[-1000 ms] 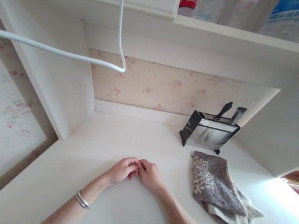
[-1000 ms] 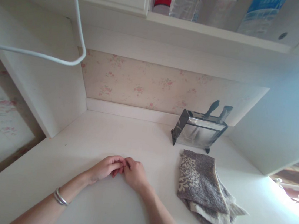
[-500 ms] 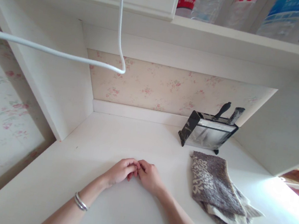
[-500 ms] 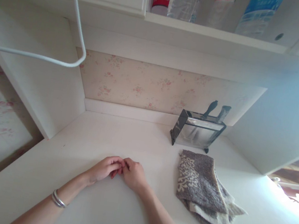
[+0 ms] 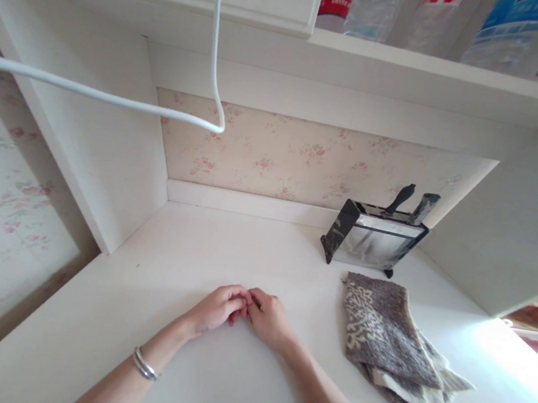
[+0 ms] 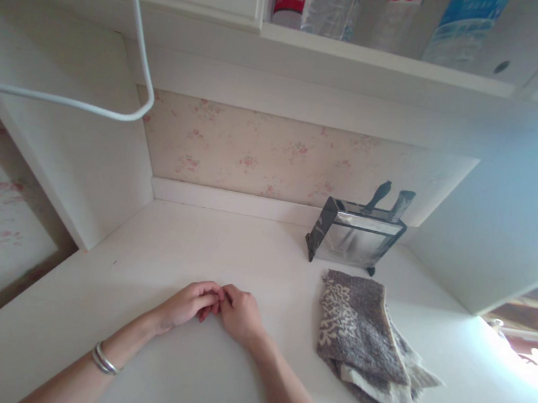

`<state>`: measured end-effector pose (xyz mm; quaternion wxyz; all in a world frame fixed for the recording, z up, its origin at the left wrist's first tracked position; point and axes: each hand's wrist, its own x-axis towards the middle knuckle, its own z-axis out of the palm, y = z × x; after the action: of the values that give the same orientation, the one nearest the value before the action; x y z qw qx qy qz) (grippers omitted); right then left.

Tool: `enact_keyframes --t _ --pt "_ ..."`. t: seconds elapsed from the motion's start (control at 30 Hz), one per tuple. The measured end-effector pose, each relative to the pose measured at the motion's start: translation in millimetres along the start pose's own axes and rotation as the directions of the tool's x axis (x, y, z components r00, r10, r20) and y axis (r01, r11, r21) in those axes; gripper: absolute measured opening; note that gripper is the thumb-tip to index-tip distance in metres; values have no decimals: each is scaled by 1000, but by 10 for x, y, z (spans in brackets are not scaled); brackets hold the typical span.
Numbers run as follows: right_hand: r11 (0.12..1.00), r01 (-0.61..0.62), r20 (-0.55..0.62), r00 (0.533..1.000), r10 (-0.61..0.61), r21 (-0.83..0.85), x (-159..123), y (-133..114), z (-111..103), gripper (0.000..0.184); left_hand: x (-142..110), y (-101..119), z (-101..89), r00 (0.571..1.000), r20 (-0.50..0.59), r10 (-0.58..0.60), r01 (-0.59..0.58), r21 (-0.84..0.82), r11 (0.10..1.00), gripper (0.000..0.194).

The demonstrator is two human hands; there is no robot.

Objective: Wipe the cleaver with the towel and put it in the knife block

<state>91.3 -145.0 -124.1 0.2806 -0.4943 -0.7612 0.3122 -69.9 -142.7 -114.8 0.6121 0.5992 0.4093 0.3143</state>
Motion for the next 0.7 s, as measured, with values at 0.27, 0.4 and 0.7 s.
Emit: enact_keyframes --t 0.27,0.4,0.7 --pt "1000 0 1 1000 0 4 0 -1 -6 21 -16 32 2 1000 -3 -7 7 -5 1000 17" --pt "1000 -10 8 1000 10 -1 -1 -11 -15 21 -14 30 2 1000 -5 -5 5 -3 1000 17" --pt "1000 -8 7 1000 8 7 2 3 -1 20 -10 16 -1 1000 -3 -3 3 3 1000 18"
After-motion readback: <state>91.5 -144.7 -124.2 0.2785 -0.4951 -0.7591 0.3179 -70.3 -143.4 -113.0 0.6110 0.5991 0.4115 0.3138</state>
